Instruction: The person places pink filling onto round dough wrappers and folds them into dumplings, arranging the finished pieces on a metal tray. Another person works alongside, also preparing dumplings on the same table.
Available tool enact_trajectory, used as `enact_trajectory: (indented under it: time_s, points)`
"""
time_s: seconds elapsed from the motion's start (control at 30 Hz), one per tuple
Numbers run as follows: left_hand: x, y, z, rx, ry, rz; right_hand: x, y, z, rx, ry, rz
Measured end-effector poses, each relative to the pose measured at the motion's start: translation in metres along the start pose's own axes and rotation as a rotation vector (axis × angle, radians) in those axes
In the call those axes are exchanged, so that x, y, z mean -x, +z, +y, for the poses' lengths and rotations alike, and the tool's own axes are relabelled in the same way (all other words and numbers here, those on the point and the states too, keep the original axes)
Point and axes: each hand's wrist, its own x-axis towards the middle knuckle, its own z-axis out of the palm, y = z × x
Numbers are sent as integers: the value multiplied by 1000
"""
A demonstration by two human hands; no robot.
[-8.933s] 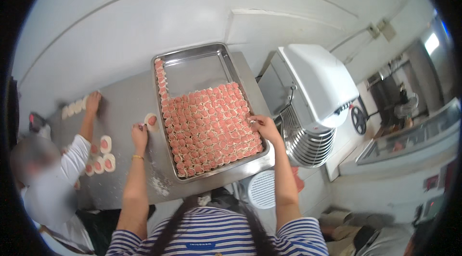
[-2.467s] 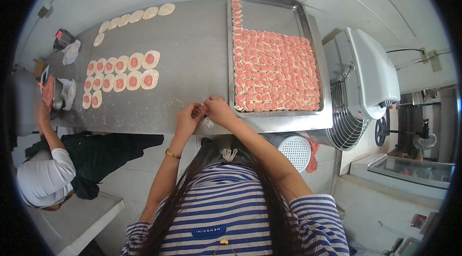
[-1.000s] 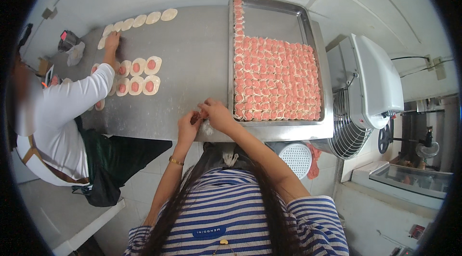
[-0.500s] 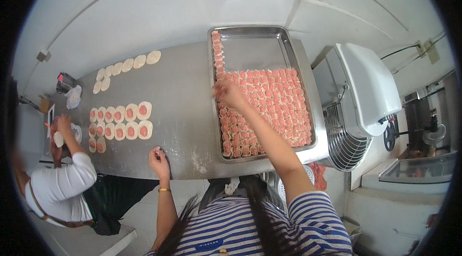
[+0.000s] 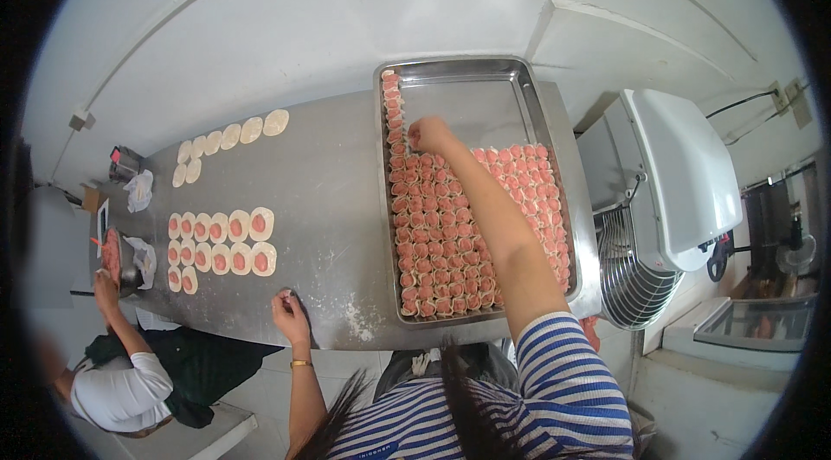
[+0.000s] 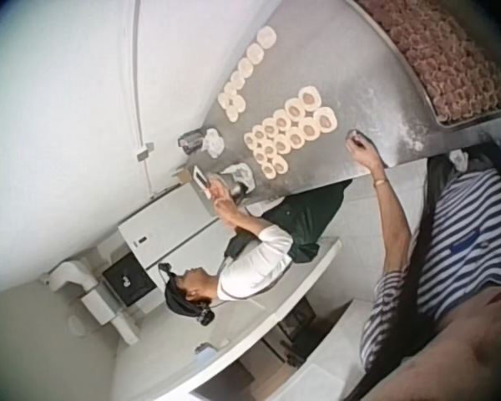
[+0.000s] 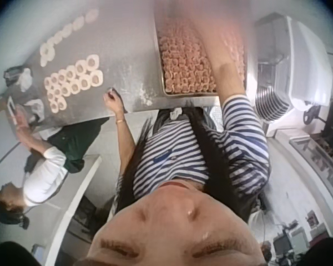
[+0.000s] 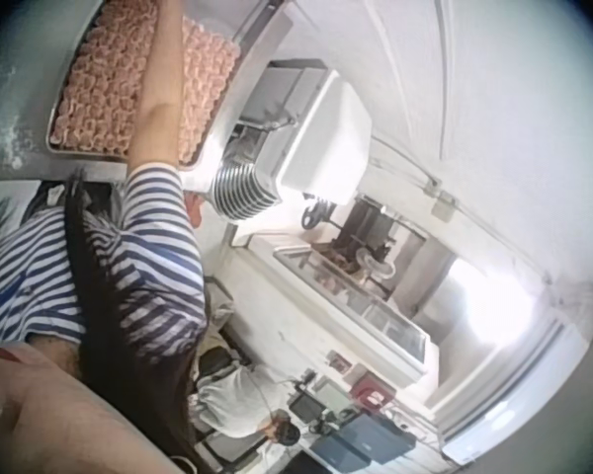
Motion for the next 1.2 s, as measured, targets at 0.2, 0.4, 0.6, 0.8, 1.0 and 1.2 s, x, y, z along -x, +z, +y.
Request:
enact_trajectory:
  time_s: [0.2,0.4,0.6,0.8,1.0,1.2]
  points:
    - [-4,-1,-1,-19,-61,109,5,-6,-14,-11,-17,-107]
    - [-30,5,1,-39,-185,318,8,-8,-9,9,-60,-81]
    - [-61,4,1,-153,-299,319,5,-3,-4,22,-82,-83]
    - [-72,8,-5,-252,-302,320,0,-2,-4,-17,-86,-109]
    - [-76,5,-9,-258,-319,304,-1,2,-6,-57,-83,-76]
    - [-74,1,-20,-140,-335,241,-1,5,-4,-59,-22,-95]
